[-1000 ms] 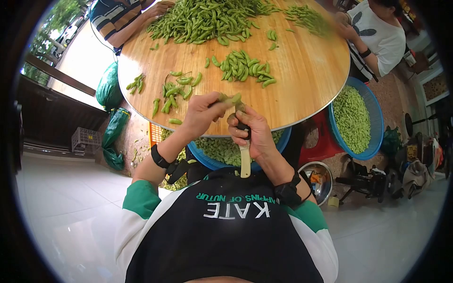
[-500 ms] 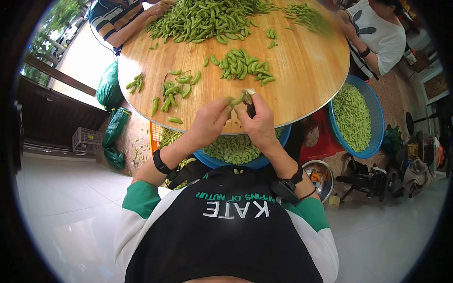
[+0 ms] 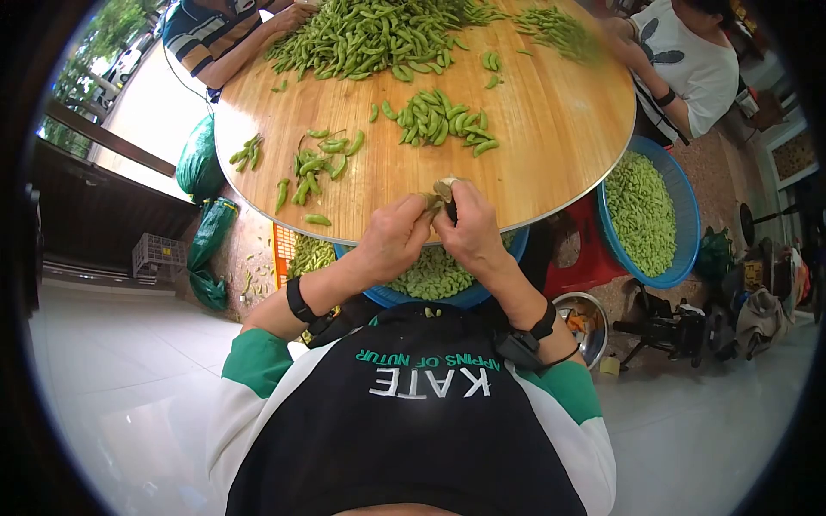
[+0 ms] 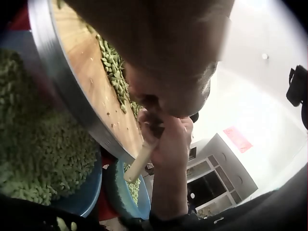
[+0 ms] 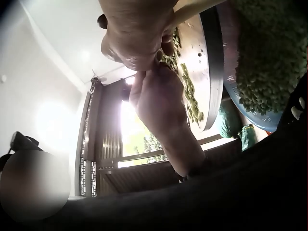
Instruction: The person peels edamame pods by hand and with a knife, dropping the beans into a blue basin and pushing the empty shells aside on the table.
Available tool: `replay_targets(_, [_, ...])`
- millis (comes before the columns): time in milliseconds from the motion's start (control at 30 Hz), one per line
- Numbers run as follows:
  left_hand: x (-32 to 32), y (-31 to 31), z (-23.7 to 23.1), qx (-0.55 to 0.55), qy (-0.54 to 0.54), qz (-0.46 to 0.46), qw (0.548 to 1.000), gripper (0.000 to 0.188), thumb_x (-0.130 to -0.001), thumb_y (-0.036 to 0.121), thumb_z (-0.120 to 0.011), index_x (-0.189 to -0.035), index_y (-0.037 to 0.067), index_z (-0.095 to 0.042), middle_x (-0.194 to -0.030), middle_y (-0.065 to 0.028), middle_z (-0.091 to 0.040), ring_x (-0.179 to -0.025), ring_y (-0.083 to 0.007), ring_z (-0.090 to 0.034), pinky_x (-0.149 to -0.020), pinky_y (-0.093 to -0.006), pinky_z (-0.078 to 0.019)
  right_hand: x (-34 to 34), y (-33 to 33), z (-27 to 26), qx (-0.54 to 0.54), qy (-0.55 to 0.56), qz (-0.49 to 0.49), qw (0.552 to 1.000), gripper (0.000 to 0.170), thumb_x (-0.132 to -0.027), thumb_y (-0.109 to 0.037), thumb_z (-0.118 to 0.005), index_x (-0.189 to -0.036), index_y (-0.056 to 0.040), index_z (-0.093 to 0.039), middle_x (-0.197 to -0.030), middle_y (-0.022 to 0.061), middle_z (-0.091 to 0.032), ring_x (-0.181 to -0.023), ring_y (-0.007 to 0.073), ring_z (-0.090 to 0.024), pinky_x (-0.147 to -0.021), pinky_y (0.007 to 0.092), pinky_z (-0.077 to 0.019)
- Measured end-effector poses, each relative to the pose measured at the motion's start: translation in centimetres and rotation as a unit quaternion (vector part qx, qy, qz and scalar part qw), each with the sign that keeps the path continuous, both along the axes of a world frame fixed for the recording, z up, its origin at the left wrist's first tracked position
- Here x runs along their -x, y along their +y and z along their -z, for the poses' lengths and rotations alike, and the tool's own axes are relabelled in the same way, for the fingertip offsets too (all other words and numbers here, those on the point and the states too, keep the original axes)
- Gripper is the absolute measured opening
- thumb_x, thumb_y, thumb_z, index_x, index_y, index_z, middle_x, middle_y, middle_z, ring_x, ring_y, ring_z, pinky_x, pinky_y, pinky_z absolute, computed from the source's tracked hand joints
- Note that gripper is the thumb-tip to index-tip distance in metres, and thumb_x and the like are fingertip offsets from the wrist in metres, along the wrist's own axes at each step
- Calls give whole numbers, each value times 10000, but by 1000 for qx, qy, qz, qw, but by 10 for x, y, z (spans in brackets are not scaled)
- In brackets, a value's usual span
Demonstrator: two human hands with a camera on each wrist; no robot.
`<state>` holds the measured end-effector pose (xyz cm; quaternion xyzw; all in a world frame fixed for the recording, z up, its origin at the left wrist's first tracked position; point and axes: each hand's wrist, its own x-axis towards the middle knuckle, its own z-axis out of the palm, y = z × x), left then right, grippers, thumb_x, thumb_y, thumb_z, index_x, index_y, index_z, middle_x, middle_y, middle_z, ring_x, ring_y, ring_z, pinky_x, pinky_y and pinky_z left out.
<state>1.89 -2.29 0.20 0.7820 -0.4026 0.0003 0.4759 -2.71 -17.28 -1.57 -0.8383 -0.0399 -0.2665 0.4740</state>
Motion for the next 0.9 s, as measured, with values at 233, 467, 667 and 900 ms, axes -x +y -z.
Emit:
replay_targets(233, [-4,2,4,-6,45,-61,997,74,-828,42,-508,-863,-22,-518,-797,-238,-550,-758,-442,-550,-643,-490,-439,9,2,-7,-16,67,-10,998,217,-763,2,-601,-965,28,-527,-843,200,-555,-740,375,-572,-621,399,-459])
replay_targets(467, [-26,-9,8,-38,60,-62,996,93,-794,30,-482,-831,-20,-551,-717,-240,-580,-730,-449,-565,-631,-479,-446,1,5,-17,83,-44,-1,996,176,-767,5,-603,-914,28,-510,-809,190,-540,-708,366,-563,-594,391,-452])
replay_targets(667, [-16,13,1,-81,249,71,962,222,-767,-17,-445,-937,-27,-587,-726,-170,-603,-697,-296,-602,-635,-374,-479,32,-10,-20,-11,108,-19,994,120,-768,-5,-613,-854,16,-532,-679,166,-531,-587,319,-549,-557,369,-441])
replay_targets(900, [27,22,18,69,337,65,937,195,-786,-29,-523,-967,5,-588,-824,-187,-608,-778,-334,-619,-667,-361,-487,58,11,24,-85,67,-8,994,159,-798,-2,-617,-948,9,-563,-711,156,-579,-590,248,-574,-564,323,-459])
